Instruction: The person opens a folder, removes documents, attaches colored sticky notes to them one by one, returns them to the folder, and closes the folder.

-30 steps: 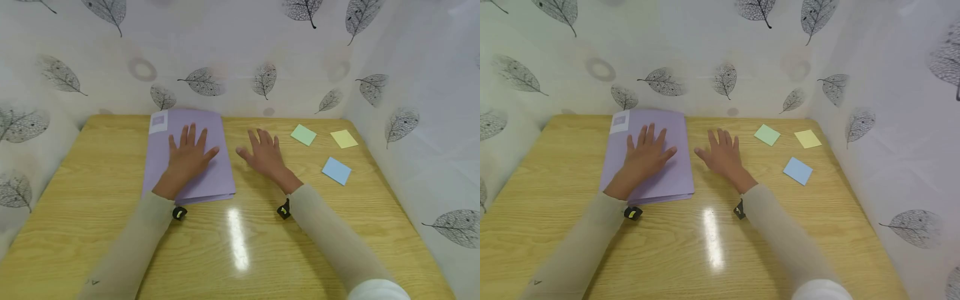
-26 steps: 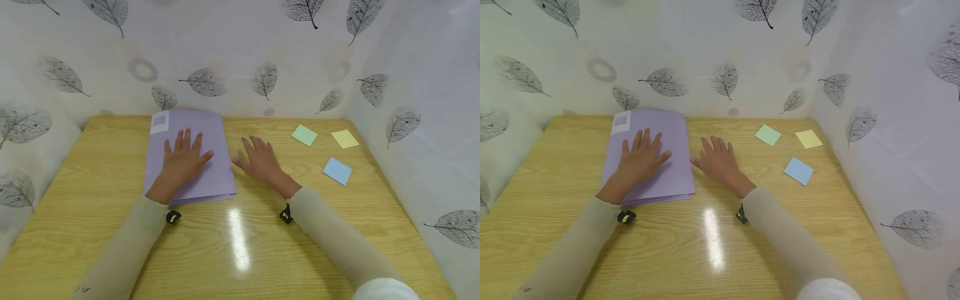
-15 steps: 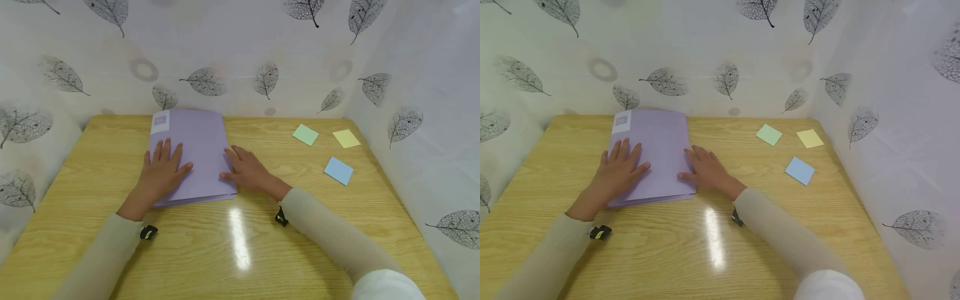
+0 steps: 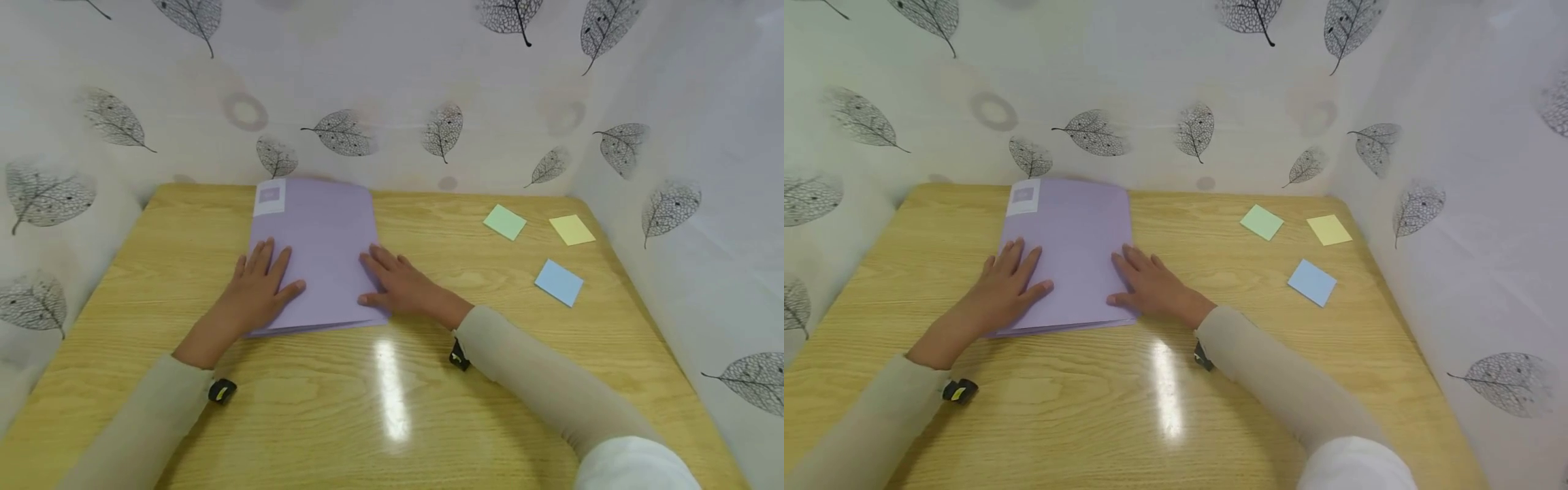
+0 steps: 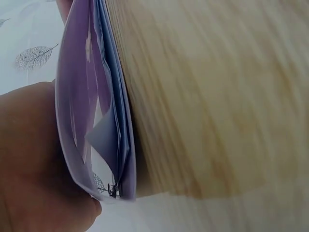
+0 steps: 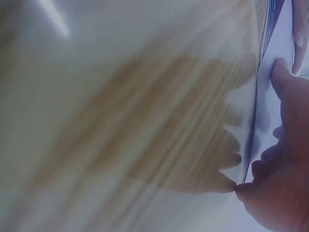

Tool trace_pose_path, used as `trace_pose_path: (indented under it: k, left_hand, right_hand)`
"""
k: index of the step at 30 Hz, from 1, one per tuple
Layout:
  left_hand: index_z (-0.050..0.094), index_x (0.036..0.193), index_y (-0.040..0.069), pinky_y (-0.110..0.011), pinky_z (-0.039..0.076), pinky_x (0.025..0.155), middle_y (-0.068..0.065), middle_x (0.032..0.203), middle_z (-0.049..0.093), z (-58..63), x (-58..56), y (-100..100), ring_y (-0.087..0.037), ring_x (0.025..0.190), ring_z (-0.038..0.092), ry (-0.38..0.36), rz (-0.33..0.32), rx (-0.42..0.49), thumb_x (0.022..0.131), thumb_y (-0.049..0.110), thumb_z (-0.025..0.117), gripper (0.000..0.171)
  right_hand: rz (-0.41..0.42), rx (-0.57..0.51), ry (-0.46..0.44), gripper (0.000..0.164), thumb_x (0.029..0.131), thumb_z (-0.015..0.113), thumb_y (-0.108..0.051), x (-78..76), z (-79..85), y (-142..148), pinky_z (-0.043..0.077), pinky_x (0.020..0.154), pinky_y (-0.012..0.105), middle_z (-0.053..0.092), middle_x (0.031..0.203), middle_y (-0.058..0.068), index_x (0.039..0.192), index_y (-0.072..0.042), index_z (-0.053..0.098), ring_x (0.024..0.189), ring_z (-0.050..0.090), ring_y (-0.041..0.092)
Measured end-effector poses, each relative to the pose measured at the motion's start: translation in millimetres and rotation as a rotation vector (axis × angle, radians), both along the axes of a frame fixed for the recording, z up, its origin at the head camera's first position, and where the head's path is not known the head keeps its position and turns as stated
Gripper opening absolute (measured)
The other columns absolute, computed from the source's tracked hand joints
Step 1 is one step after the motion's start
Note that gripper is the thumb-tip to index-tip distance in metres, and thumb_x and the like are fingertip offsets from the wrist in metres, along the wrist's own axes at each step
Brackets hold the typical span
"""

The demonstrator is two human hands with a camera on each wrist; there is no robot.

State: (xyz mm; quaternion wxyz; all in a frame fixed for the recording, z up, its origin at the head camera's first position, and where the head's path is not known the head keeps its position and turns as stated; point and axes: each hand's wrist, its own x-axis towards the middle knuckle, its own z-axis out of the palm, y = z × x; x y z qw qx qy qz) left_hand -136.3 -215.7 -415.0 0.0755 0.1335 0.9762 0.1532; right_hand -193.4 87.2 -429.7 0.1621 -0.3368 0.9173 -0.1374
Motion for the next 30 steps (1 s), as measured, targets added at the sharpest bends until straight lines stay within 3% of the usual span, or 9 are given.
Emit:
trace_pose_path:
  k: [11,23,30]
  left_hand:
    - [0.008,0.16,-0.003,-0.066,-0.004,0.12,-0.031,0.164,-0.01,-3.1,0.6,11,-0.049,0.152,-0.009,-0.042,-0.046,0.055,0.107,0.051,0.038,0.081]
    - [0.016,0.157,-0.007,-0.065,-0.002,0.121,-0.031,0.164,-0.003,-4.6,5.0,31,-0.047,0.153,-0.006,-0.063,-0.106,0.18,0.107,0.034,0.047,0.072]
    - [0.015,0.158,-0.007,-0.063,-0.003,0.122,-0.029,0.165,-0.004,-5.7,5.8,51,-0.044,0.154,-0.006,-0.064,-0.124,0.175,0.106,0.033,0.048,0.073]
  right_hand:
    - [0.034,0.062,0.01,0.084,0.101,0.049,-0.057,5.8,2.0,9,0.006,0.127,0.043,0.0,0.169,0.015,0.163,-0.015,0.013,0.157,0.002,0.028]
    - [-0.007,0.019,-0.031,0.084,0.1,0.053,-0.054,22.0,4.9,44,0.013,0.126,0.046,0.001,0.169,0.016,0.163,-0.014,0.015,0.156,0.005,0.033]
    - [-0.041,-0.033,-0.101,0.082,0.101,0.054,-0.051,28.1,9.4,65,0.014,0.126,0.049,-0.002,0.169,0.016,0.163,-0.014,0.014,0.156,0.004,0.034]
